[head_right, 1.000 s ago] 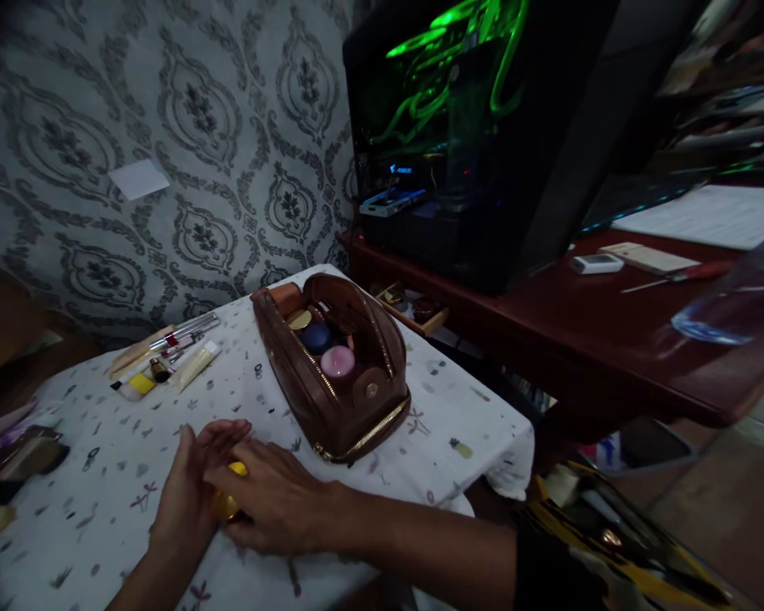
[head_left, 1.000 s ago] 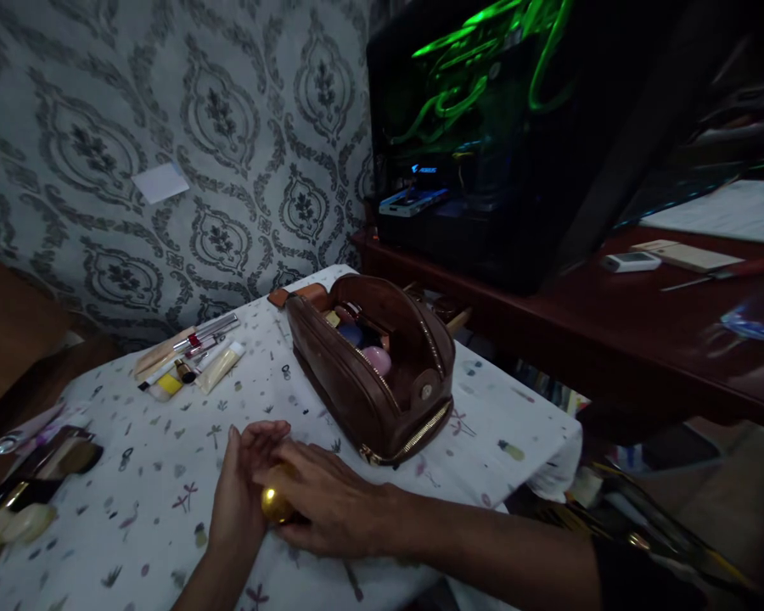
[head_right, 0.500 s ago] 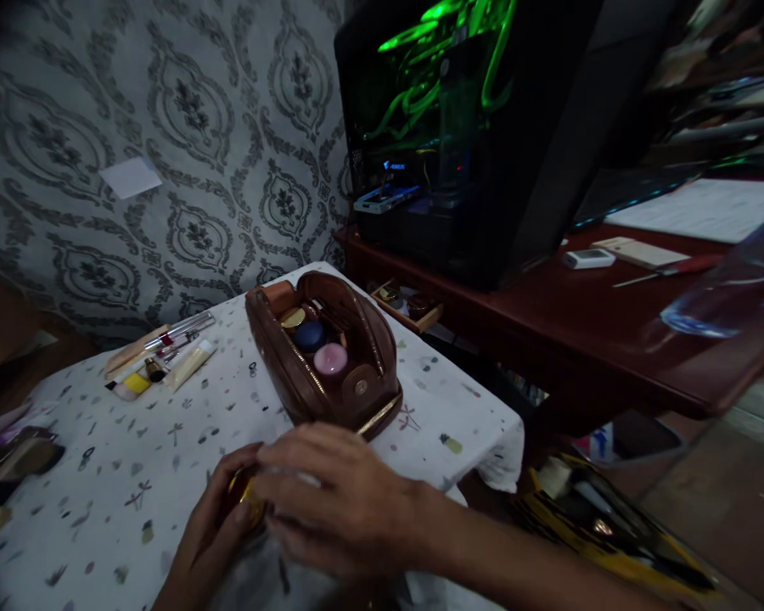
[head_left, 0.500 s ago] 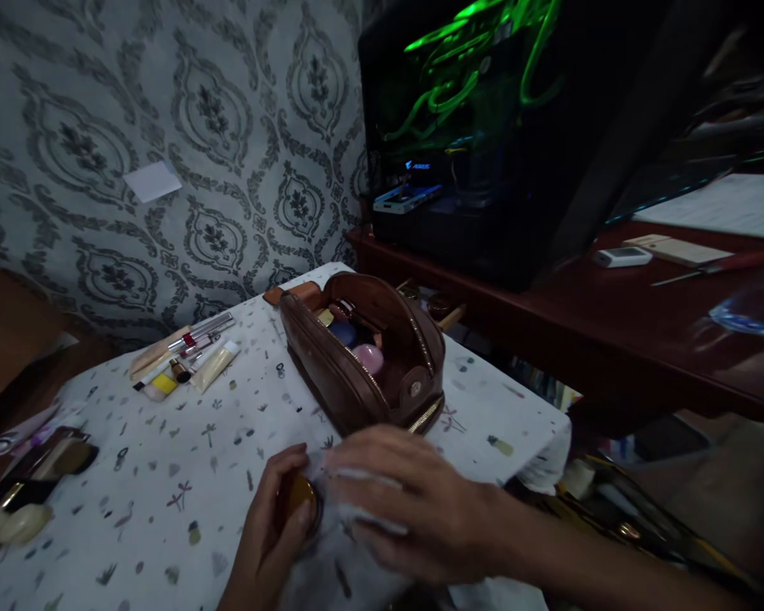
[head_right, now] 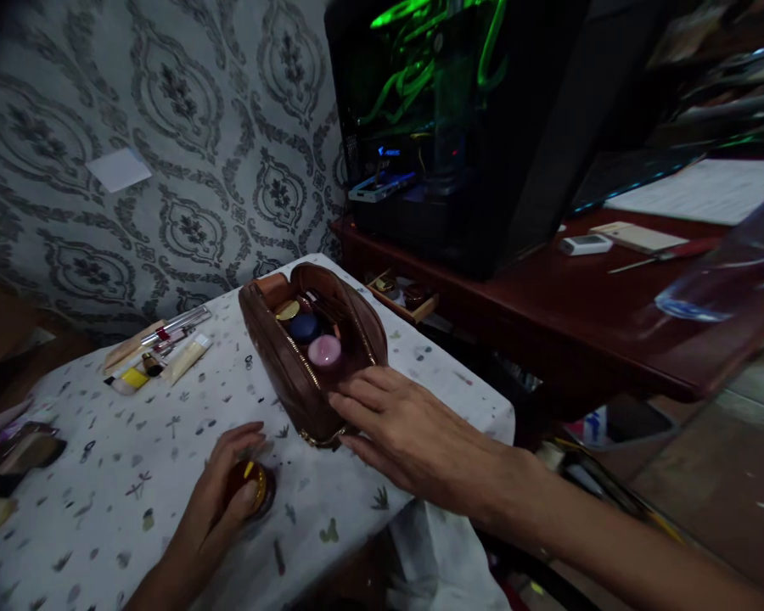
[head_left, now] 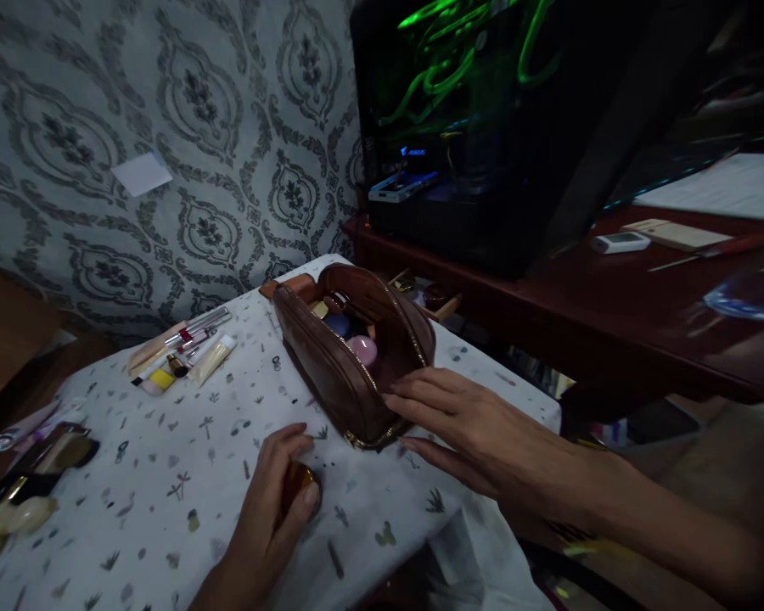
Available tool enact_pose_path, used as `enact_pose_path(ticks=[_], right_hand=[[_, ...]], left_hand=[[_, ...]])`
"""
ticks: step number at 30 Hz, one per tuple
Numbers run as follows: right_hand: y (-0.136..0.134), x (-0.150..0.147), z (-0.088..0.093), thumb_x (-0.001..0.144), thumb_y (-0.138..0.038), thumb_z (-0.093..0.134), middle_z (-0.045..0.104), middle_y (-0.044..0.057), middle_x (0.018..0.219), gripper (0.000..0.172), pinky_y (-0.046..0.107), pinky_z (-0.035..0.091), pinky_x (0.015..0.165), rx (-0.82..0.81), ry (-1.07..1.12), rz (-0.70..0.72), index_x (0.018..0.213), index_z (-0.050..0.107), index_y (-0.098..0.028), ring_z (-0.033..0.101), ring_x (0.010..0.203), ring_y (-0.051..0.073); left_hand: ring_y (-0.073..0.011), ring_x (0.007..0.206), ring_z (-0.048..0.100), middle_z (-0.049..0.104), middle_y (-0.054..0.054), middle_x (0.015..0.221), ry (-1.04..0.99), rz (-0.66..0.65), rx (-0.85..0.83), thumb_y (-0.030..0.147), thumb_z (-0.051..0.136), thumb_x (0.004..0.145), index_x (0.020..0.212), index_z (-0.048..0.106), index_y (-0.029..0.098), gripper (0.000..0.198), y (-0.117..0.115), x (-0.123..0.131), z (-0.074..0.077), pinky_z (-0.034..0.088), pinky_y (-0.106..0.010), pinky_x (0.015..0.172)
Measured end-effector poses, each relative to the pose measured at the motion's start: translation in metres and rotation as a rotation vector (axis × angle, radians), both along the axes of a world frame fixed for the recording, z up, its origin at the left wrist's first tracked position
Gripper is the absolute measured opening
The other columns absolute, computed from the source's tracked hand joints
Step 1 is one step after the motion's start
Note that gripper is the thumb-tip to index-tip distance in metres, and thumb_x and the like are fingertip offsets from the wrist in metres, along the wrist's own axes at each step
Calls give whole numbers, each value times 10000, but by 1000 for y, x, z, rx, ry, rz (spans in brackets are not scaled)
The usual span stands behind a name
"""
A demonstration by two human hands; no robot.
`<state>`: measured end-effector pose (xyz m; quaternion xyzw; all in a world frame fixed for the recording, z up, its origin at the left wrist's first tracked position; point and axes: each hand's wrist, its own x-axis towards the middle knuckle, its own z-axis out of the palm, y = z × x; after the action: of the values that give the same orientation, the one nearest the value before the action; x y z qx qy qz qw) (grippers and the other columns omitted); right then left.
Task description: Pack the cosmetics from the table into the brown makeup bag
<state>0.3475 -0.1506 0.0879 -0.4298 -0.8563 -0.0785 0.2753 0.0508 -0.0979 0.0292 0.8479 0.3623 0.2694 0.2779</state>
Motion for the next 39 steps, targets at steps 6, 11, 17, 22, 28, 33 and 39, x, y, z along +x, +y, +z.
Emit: enact_pose_path(ticks=[6,11,17,22,28,33,39], right_hand=[[-4,-6,-5,986,-199,477,674,147,1153,321,457,567,944,58,-9,-53,1271,587,-101,616,1104,272],[-18,-16,-30,969,-157,468,596,188,1336,470,499,505,1070,131,103,-138,1433,429,-93,508,1328,276],[-42,-12,-47,911,-54,507,541,199,1390,438,425,461,1122,165,322,-180,1343,464,-109,459,1384,244],[-49,-40,-44,877,-60,516,667,106,1006,259,347,551,890,165,392,73,1121,576,-123,619,975,198],[-25,-104,-45,924,-184,544,543,178,1395,483,480,463,1044,-305,16,251,1402,488,-158,506,1285,303],[-3,-136,-63,951,-183,510,595,187,1351,433,447,434,1088,-369,72,227,1371,522,-82,528,1281,287],[9,-142,-66,957,-142,463,597,156,1343,407,390,478,1010,-324,90,116,1360,517,-140,564,1218,239]], left_hand=[[-272,1483,276,401,-165,1534,151,-182,621,292,443,1017,1435,414,169,436,19,42,55,295,-486,1182],[-252,1474,311,530,-113,1483,312,-283,962,326,477,1015,1416,477,112,455,17,82,68,72,-517,1253],[-273,1419,402,608,-101,1396,448,-255,1021,338,475,1010,1373,532,132,421,10,93,62,50,-605,1235],[-281,1373,453,619,-102,1361,541,-353,976,251,449,1008,1394,520,198,396,17,90,77,119,-670,1201],[-300,1398,419,604,-109,1374,614,-409,990,198,521,958,1456,453,220,503,23,87,81,155,-688,1179],[-284,1385,424,621,-95,1335,628,-452,988,165,499,963,1437,464,231,480,25,87,87,112,-702,1179],[-269,1285,501,651,-78,1197,651,-500,969,198,523,960,1429,474,226,473,29,87,97,98,-703,1187]])
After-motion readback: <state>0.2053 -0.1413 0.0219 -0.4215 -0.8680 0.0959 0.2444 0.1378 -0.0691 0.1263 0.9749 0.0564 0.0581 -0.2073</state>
